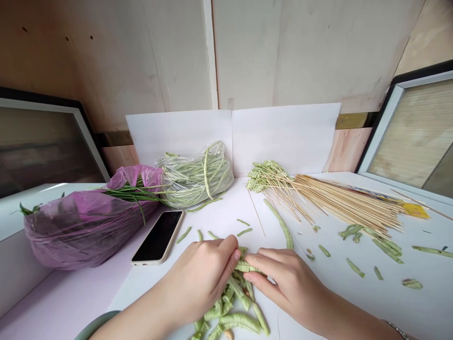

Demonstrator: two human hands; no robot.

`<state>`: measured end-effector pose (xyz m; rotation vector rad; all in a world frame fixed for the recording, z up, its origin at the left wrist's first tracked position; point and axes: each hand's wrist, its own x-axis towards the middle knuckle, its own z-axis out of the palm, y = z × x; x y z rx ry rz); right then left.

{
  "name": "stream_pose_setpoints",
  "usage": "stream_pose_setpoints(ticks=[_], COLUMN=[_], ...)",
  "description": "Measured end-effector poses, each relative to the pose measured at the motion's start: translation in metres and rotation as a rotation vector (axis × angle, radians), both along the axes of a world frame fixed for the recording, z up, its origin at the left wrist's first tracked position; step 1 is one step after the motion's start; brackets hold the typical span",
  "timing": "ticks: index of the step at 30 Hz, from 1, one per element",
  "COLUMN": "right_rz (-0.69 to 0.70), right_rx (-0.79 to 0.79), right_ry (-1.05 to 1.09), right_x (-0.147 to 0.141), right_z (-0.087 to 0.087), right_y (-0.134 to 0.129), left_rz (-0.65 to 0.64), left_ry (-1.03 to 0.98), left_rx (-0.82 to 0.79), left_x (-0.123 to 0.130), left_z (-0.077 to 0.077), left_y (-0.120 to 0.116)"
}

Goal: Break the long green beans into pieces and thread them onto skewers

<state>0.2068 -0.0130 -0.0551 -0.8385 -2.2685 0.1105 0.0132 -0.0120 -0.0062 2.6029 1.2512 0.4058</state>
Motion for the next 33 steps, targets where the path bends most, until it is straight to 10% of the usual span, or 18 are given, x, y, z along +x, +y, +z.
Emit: stream_pose_setpoints(ticks=[7,14,22,27,33], right_rz=[-0.069,-0.055,-0.073,-0.105,-0.154], right_rx=[-0.178,-0.128,-0.089,-0.064,-0.079], right_ry=[-0.199,-0.212,-0.178,-0.138,-0.075], right_x=[-0.004,-0.009,-0.008,-0.005,-0.002], right_z=[0.001,0.002,-0.006,-0.005,-0.002], right_y=[0.003,0.003,0.007,0.005,0.007], left_rz=[0.137,-0.010,-0.093,-0.097,0.006], left_ry=[0.061,-0.355,-0.574,-0.637,-0.517], left_rx=[0.017,-0.461,-0.913,-0.893,-0.538], left_x=[-0.003,0.005,0.104,0.140,0.103], left_z=[0.002,0.013,0.040,0.035,0.040], left_y=[0.007,0.019,0.058,0.079,0.078])
